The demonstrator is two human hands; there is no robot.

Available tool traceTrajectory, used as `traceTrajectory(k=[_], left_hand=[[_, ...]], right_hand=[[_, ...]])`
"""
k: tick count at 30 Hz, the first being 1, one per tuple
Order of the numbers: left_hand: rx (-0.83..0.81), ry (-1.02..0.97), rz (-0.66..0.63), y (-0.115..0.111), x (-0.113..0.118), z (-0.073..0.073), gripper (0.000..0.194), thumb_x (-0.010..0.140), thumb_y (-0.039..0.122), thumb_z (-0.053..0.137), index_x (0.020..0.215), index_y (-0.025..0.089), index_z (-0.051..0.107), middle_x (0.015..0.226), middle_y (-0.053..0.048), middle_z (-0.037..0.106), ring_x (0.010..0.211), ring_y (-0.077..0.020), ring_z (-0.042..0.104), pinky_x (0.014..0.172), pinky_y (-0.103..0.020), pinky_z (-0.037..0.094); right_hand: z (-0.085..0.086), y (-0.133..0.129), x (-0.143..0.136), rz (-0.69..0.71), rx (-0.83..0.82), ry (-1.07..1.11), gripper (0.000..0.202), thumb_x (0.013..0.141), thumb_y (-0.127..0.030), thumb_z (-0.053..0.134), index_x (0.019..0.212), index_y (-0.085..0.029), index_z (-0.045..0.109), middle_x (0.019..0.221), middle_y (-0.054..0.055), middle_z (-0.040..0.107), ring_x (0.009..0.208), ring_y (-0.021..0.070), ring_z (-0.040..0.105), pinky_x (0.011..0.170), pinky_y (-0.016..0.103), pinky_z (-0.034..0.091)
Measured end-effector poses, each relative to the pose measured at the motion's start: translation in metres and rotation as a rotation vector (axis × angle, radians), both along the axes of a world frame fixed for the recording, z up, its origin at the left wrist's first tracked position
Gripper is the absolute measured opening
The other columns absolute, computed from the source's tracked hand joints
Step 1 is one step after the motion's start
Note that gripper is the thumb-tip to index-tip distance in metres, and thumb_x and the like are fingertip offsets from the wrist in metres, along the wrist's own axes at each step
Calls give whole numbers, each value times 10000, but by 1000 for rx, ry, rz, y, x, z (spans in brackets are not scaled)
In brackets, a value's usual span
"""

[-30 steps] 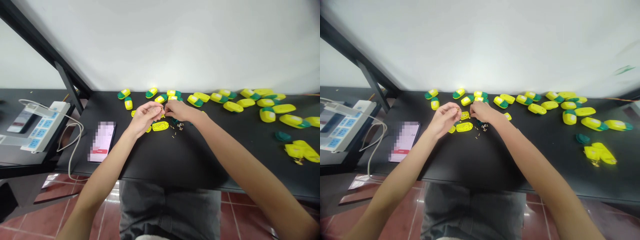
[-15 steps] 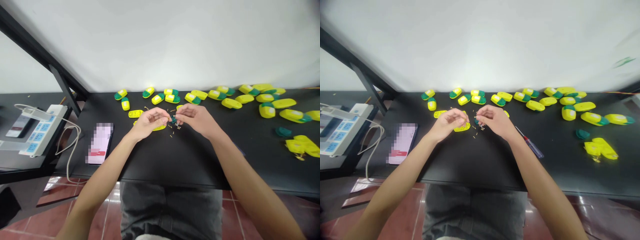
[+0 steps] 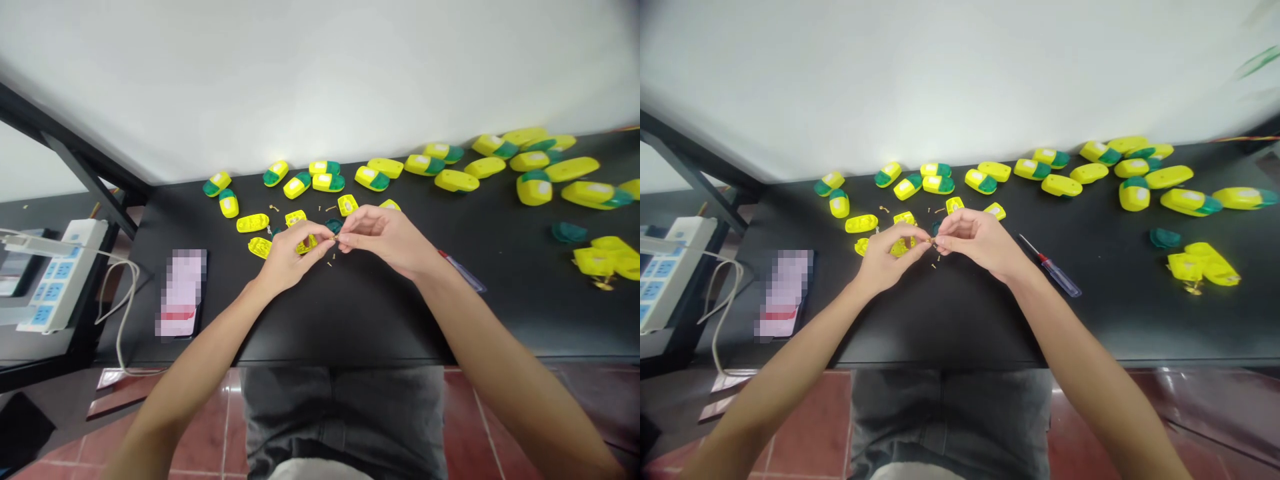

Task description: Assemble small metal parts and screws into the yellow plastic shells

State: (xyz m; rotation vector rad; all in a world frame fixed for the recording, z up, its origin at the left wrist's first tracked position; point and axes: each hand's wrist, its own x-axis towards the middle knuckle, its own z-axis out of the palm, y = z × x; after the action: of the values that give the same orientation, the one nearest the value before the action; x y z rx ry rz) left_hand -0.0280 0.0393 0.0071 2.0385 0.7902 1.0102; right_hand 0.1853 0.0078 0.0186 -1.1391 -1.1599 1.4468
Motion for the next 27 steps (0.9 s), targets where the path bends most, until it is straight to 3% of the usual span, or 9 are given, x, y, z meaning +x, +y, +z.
traceTrajectory(k=[8,27], left_hand=[[110,15,-13,0,0,-2,70,991,268,703,970,213,741,940,-35,785,857,-156,705,828,-288,547],[111,-29,-65,2,0,-4,152,994,357,723,957,216,767,944,-54,795,862,-168,717,829,-309,568]], right_hand=[[1,0,-2,11,15,-19,423,621,-437,993,814,-216,690,725,1,734,701,169,706,737,351,597],[4,0,0,38,-21,-30,455,562,-449,1016,800,-217,706,708,3,741,697,174,715,740,350,602]])
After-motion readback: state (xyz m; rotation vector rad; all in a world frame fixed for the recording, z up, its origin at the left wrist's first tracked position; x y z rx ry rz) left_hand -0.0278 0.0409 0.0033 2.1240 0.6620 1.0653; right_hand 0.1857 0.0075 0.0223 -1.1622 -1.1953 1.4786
